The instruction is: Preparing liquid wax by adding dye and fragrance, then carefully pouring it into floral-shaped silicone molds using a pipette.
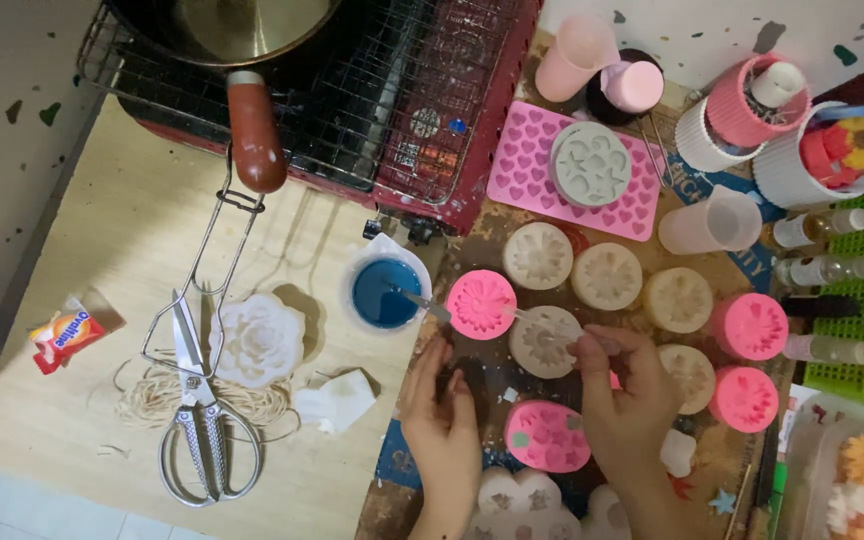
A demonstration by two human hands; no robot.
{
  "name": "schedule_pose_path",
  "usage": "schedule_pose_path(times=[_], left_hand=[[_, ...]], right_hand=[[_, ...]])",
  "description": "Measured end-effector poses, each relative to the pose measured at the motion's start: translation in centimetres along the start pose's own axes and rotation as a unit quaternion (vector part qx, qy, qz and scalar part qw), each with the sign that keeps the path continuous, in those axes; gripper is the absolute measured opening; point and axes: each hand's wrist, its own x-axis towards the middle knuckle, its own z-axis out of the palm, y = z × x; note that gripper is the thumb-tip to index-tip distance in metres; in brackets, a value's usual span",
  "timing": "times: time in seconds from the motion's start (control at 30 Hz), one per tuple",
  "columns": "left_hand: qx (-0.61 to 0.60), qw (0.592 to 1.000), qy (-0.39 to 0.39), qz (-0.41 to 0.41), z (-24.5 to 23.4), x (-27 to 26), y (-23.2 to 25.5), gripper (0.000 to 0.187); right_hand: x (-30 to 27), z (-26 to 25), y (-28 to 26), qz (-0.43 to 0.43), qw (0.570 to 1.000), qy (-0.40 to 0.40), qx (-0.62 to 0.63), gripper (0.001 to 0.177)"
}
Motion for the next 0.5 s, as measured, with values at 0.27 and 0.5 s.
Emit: schedule_pose_path(times=[0.27,0.5], left_hand=[[-0.018,1.0,-0.005,0.004,-0.33,-0.19,-0.99,0.052],[-0.004,1.0,0.0,0.027,-0.43,-0.37,-0.9,0.048]], right_hand=[[-0.6,-0.12,0.35,-0.028,0.999,0.001,-0.019,0.011],[-0.81,-0.22,0.46,-0.071,0.997,0.007,-0.042,0.011]])
